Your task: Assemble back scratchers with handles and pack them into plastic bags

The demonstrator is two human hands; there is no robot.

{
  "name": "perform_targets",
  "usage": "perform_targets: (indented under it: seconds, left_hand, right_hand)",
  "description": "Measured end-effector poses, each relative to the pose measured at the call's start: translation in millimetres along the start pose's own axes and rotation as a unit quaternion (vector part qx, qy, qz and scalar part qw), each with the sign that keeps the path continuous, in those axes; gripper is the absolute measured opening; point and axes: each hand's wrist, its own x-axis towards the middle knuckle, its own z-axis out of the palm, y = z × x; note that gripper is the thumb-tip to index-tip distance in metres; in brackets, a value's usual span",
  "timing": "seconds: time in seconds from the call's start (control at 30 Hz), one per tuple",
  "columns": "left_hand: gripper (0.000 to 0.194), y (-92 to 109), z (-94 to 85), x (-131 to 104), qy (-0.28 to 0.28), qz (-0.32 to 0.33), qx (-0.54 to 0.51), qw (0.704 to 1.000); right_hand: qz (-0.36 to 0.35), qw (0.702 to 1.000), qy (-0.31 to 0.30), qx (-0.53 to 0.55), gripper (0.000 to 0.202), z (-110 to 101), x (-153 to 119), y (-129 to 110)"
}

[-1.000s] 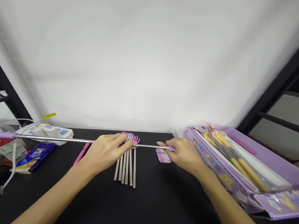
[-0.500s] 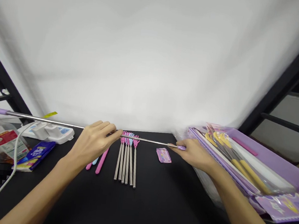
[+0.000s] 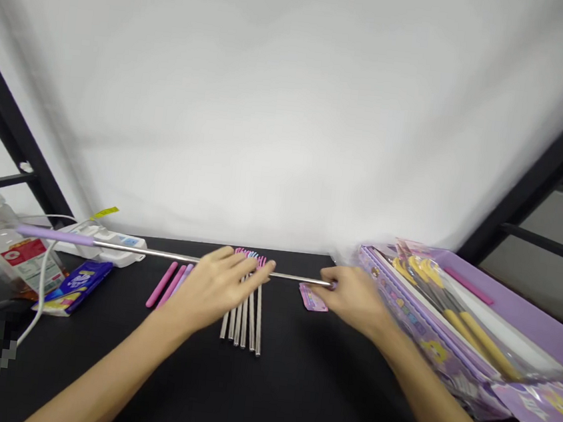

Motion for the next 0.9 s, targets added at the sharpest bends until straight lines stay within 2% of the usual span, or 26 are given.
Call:
perform_targets:
  seconds: [0.1,0.17,0.23,0.33,0.43,0.5,0.67,0.73,0.8,0.9]
  left_hand:
    - [0.018,-26.9,-5.5,-16.5,-0.030,-0.059,0.029,0.997]
    - [0.018,-38.2,-7.7,-23.8,-0.035,-0.065,0.031,0.997]
    - [0.017,-36.6,-6.4,-24.5,-0.023,-0.054,0.023,0.998]
    - [0.018,-14.2,1.9,-16.9,0.002,-0.034,0.015,0.999]
    - [0.023,6.5,11.0,-10.0,-0.003,-0.034,0.009,0.999]
    - [0.023,6.4,12.8,-11.0,-0.021,-0.032,-0.011,0.999]
    - [0.023,-29.2,4.4,-28.7,-0.082,-0.073,-0.032,0.993]
    - [0.024,-35.7,3.3,-32.5,-0.089,-0.076,-0.053,0.992]
    - [0.022,-28.5,5.9,-30.0,-0.064,-0.062,-0.082,0.993]
    - [0.017,-2.1,13.1,-17.9,-0.015,-0.044,-0.076,0.996]
  right_hand:
    - [0.017,0.998,0.053,-0.033,0.044,-11.7,4.9,36.1]
    - [0.022,0.996,0.070,-0.047,0.046,-17.3,5.5,49.0]
    - [0.029,0.996,0.062,-0.061,0.043,-18.0,4.6,44.9]
    - [0.028,0.997,0.024,-0.070,0.034,-10.1,2.0,15.6]
    - [0.005,0.998,0.000,-0.064,0.032,-0.5,0.2,-8.7]
    - [0.008,0.997,-0.005,-0.070,0.031,1.2,0.8,-7.6]
    - [0.034,0.992,0.035,-0.117,0.032,-10.2,4.7,32.1]
    - [0.034,0.990,0.047,-0.129,0.033,-13.3,4.3,38.4]
    - [0.031,0.990,0.039,-0.132,0.033,-11.9,3.0,30.9]
    - [0.002,0.993,-0.018,-0.113,0.025,-3.2,0.5,3.2]
